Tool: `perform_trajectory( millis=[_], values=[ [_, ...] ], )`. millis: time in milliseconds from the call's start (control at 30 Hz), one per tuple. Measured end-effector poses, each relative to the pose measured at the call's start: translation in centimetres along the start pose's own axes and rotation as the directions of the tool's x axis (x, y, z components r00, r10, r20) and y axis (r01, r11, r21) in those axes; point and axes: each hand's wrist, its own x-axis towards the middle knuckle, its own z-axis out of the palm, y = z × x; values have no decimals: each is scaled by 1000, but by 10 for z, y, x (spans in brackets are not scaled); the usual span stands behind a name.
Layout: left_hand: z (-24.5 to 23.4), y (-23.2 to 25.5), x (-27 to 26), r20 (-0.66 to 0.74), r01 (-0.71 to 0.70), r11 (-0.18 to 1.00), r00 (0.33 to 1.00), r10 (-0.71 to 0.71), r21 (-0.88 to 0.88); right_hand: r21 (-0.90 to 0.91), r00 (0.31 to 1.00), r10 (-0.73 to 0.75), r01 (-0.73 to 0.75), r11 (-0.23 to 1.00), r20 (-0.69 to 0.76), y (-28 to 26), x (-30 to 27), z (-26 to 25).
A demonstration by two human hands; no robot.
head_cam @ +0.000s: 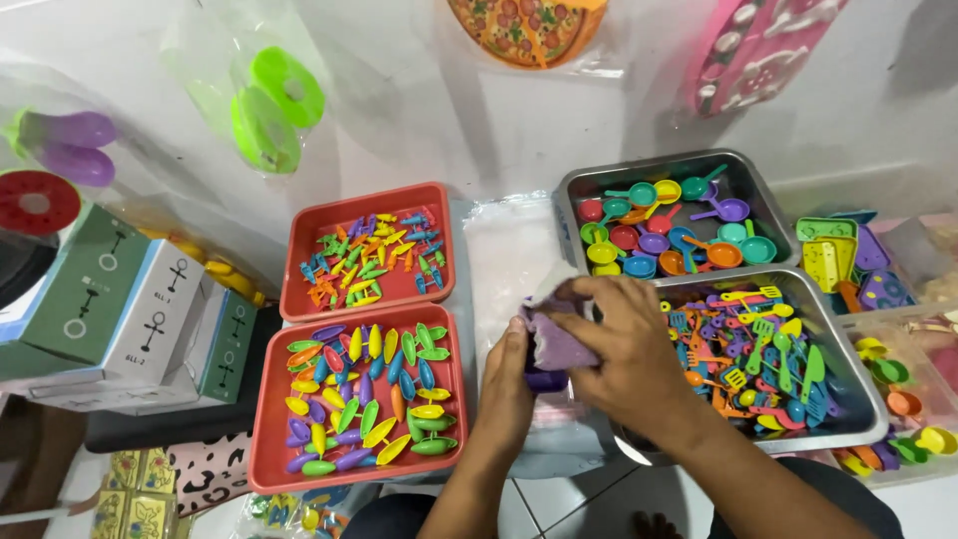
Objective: Cleaning small plastic toy pieces with a cloth and sorting them into different trays on the floor.
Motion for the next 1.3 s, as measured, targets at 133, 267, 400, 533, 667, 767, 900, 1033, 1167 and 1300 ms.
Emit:
perform_trajectory(
  millis=[133, 267, 400, 533, 667, 767, 900, 1033, 1167, 1300],
  values=[
    [-3, 11, 1, 171, -31, 940, 981, 94, -338, 560, 909, 417, -337, 756, -16, 17, -4, 4],
    [-9, 14, 4, 128, -22, 841, 986, 108, -540, 339, 991, 114, -85, 937, -65, -5, 2, -2],
    [-9, 26, 0, 41, -102, 897, 990, 133, -430, 276, 977, -199, 172, 946, 75, -26, -2, 16],
    [-12, 25, -5, 57, -136, 891, 982, 178, -433, 77, 978, -204, 201, 977, 35, -29, -4, 20],
    [-14, 26, -3, 8, -102, 901, 993, 117, -422, 282, 989, -71, 33, 959, 127, -31, -6, 20],
    [-14, 29, 0, 18, -55, 866, 997, 73, -498, 534, 982, 64, -152, 831, 179, -17, -6, 15],
    [-12, 35, -6, 84, -3, 876, 995, 50, -483, 558, 936, 340, -239, 795, -84, -8, -13, 14],
    [-5, 22, -9, 131, -79, 912, 981, 143, -402, 618, 870, 493, -377, 690, -21, -4, -14, 17],
    [-8, 27, -11, 126, -21, 905, 989, 83, -426, 315, 997, 46, -63, 947, 59, -23, -2, 9],
    [-14, 21, -3, 178, -148, 957, 964, 196, -250, 257, 986, 21, -63, 964, 163, -4, -5, 12]
  ],
)
